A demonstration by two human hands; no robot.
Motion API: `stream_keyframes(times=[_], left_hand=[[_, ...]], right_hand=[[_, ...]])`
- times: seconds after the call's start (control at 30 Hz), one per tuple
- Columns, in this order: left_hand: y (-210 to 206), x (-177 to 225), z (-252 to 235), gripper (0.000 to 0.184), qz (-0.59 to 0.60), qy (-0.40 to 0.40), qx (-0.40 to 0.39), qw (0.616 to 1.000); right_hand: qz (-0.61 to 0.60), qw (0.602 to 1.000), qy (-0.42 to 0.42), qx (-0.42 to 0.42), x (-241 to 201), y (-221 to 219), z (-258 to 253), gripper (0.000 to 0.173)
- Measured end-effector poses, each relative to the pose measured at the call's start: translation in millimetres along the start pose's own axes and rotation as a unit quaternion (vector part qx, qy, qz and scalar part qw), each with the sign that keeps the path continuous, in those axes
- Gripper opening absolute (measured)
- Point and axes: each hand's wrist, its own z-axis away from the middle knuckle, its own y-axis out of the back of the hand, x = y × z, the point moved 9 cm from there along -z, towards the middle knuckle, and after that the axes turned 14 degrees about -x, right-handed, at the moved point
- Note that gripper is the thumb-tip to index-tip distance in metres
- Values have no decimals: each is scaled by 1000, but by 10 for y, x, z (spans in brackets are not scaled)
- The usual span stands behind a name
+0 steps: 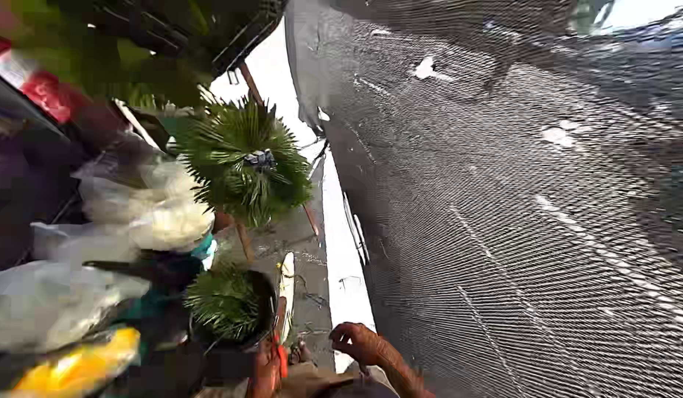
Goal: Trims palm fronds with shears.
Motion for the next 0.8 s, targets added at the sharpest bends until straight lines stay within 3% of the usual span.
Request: stream_keyframes(times=[0.13, 0.27, 0.4, 0.47, 0.53, 0.73, 0.8], left_hand=[[476, 301, -586, 62, -74, 35, 0, 997], [784, 433, -864, 63, -173, 102, 1, 980], [860, 500, -1236, 64, -259, 156, 2, 953], [870, 718, -1528, 63, -293, 168, 14, 941], [859, 1011, -1894, 62, -320, 171, 25, 932], [917, 1950, -2838, 68, -390, 245, -23, 888], [1029, 2083, -3033, 69, -395, 272, -46, 876]], right_hand=[[-35, 999, -36, -13, 160, 698, -711, 40], [-82, 996, -22, -24, 339, 1352, -1466, 37], [-239, 969, -57, 20, 449, 2086, -2275, 37], [-295, 952, -72, 50, 492, 2424, -2722, 38], [-343, 935, -71, 52, 647, 2689, -3211, 47], [-429, 901, -57, 18, 889, 3132, -4352, 105], [-428, 903, -33, 15, 858, 3179, -4651, 106]])
